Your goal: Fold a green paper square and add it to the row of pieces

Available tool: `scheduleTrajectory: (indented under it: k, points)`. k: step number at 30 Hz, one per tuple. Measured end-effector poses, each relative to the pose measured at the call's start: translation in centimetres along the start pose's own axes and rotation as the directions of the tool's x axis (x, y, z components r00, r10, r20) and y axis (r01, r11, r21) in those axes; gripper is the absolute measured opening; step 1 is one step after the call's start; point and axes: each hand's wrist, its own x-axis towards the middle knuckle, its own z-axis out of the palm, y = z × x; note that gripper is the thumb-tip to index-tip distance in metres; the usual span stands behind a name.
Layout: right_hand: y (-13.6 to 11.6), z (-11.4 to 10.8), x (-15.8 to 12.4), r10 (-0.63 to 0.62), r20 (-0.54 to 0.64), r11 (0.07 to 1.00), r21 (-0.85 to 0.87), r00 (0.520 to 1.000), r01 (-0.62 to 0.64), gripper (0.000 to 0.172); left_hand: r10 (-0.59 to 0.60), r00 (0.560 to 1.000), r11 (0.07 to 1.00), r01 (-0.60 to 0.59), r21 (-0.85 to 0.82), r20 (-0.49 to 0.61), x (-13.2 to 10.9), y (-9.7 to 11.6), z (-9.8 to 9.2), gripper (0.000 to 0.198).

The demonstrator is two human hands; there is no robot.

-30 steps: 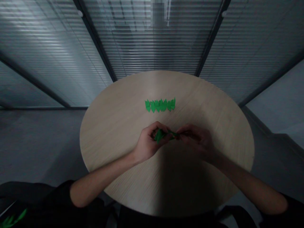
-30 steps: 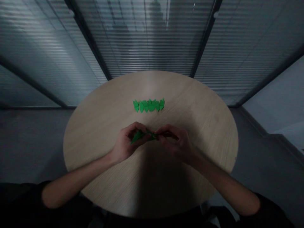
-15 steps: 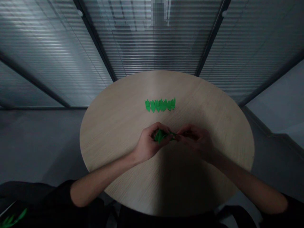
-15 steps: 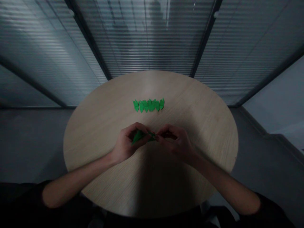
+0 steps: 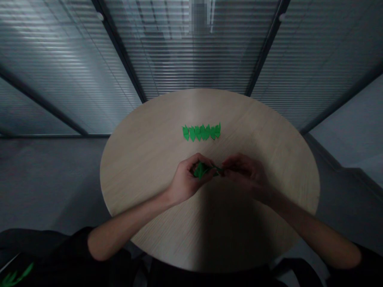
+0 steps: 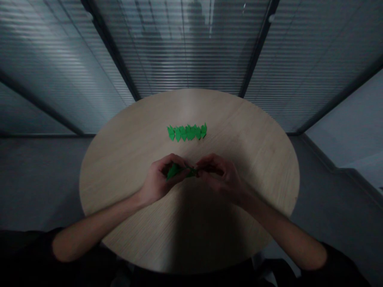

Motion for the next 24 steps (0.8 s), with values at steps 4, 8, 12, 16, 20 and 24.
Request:
scheduleTrajectory:
  k: [4, 8, 12, 16, 20, 24]
  points:
    - [0.0, 0.1, 0.1, 0.000, -0.027, 1.000, -0.011, 1.000, -0.001, 0.016, -0.017, 1.000, 1.000, 0.017, -0.014, 0.007, -0.1, -0.3, 0.1, 0.016]
    - [0.3, 0.4, 0.0, 0.046, -0.069, 0.998, -0.039, 0.997, -0.049, 0.020, -0.019, 1.000, 1.000, 0.019, 0.004, 0.012, -0.1, -0.3, 0.2, 0.016]
    - [0.2, 0.5, 0.0, 0.050, -0.083, 0.998, -0.038, 0.995, -0.054, 0.017, -0.014, 1.000, 1.000, 0.014, -0.005, 0.011, 0.0, -0.2, 0.3, 0.015]
    - [-0.1, 0.5, 0.1, 0.056, -0.088, 0.997, -0.056, 0.995, -0.061, 0.017, -0.013, 1.000, 1.000, 0.013, -0.014, 0.012, 0.0, -0.3, 0.3, 0.014]
    - [-0.1, 0.5, 0.1, 0.018, -0.054, 0.994, -0.111, 0.998, -0.024, 0.017, 0.022, 0.999, 1.000, -0.021, -0.012, 0.024, -0.2, -0.8, 0.1, 0.012]
    - [0.0, 0.6, 0.2, 0.006, 0.046, 0.967, -0.255, 0.999, 0.006, 0.016, 0.072, 0.996, 0.997, -0.073, 0.017, 0.050, -0.3, -1.4, 0.0, 0.013]
